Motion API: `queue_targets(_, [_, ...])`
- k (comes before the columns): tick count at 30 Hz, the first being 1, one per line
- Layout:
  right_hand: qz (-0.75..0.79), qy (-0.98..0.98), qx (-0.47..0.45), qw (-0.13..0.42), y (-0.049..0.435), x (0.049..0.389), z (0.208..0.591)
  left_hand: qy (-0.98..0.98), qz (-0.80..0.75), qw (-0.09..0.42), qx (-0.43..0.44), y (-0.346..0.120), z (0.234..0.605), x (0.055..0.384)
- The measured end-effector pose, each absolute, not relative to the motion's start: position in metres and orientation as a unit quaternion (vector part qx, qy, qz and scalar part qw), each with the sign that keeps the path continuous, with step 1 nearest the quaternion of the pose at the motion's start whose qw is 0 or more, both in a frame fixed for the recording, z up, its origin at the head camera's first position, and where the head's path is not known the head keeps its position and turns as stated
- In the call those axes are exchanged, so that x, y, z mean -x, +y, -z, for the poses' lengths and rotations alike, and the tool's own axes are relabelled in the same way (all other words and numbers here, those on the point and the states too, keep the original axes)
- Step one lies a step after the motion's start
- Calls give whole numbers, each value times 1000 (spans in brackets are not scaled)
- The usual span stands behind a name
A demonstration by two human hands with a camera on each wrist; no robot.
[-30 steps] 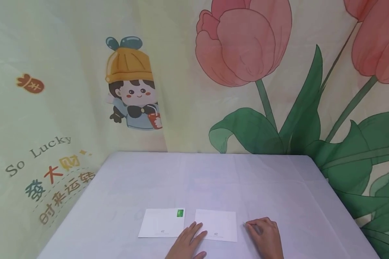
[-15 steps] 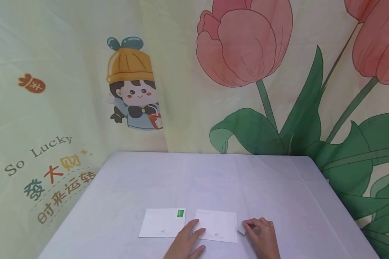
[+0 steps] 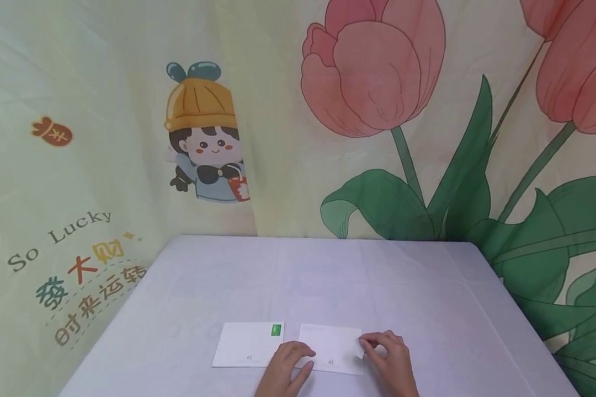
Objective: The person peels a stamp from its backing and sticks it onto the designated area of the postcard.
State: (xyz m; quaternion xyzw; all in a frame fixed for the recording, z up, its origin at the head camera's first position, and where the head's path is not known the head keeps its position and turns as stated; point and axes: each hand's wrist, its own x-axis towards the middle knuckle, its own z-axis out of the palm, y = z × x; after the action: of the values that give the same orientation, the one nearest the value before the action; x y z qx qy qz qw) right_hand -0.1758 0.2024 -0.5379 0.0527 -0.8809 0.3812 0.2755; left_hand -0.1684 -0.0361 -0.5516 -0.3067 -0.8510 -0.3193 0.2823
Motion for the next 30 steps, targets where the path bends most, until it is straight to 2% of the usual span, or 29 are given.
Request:
queue_targets(5, [-400,-876,-63,263,189,175,531,-850,358,259,287,-29,547,165])
queue_targets(19, [-451,-851,-139,230,153,175,517,-830,507,83,220,-22,538,162])
queue_targets(22, [-458,-841,-165,234,149,175,518,-816,533,82,208,-22,537,161])
queue_targets(30, [-465,-826,-196,253,145,175,518,-800,551,122,206,-22,537,160])
